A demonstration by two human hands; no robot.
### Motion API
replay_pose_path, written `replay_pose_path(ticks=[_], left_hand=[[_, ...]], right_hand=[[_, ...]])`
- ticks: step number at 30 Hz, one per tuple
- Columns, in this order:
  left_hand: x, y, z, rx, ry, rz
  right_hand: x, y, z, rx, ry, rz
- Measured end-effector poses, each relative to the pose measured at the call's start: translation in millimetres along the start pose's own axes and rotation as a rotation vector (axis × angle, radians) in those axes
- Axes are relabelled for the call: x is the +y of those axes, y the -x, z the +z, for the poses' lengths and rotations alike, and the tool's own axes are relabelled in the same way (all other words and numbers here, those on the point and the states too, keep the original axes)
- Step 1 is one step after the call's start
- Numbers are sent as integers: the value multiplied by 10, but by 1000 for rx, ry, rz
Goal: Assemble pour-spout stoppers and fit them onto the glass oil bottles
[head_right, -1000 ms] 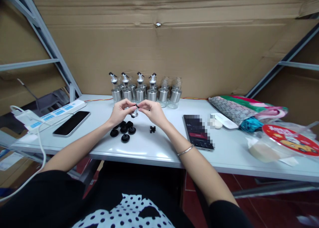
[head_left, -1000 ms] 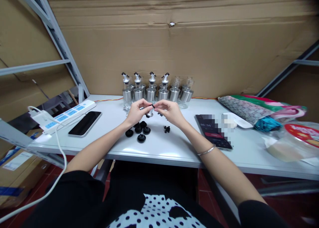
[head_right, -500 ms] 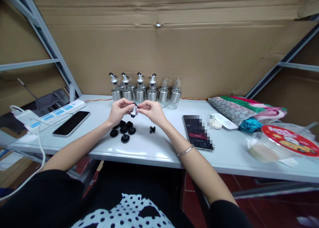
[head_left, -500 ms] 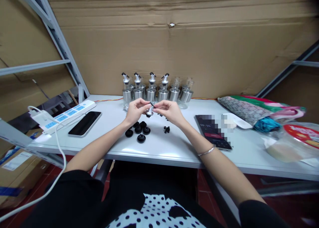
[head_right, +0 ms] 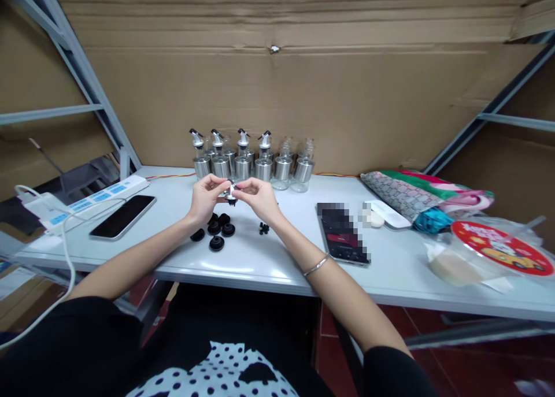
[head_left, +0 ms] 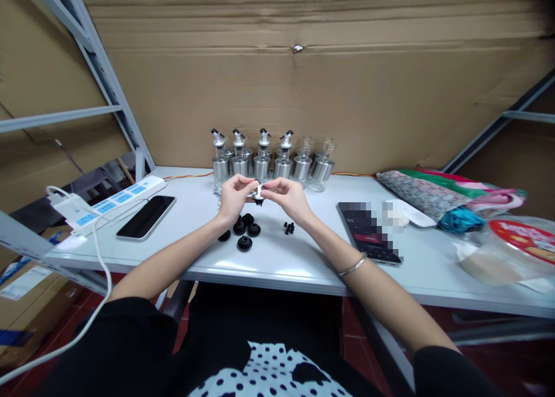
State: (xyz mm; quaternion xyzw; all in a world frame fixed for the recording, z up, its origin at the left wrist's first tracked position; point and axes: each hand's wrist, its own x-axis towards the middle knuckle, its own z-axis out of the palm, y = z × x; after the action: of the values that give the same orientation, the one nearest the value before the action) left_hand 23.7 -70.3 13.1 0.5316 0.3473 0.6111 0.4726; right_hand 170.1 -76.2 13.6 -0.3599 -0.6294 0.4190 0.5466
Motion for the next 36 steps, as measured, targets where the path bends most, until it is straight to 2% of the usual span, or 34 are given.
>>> replay_pose_path(ticks=[4, 8, 11, 14, 18, 21, 24, 28, 36], left_hand=[[-1, -8, 10, 3, 76, 4], [-12, -19, 4, -79, 85, -16], [-36, -41, -26, -166, 19, 20], [-61, -60, -77, -244, -186, 191], [-76, -76, -159, -252, -581, 612], [-79, -91, -205, -265, -740, 810], [-76, -109, -229, -267, -832, 889], [-55, -131, -241, -203, -932, 954], [-38, -124, -229, -166, -993, 957]], right_hand=[[25, 32, 58, 2, 228, -152], [51, 54, 53, -20, 304, -217], [46, 53, 14, -36, 356, -248], [42, 38, -33, -28, 463, -264], [85, 4, -97, -13, 543, -318], [131, -22, -138, -5, 565, -351], [151, -38, -153, -15, 558, -377], [149, -39, -123, -57, 558, -407], [120, -31, -147, -24, 587, -447]])
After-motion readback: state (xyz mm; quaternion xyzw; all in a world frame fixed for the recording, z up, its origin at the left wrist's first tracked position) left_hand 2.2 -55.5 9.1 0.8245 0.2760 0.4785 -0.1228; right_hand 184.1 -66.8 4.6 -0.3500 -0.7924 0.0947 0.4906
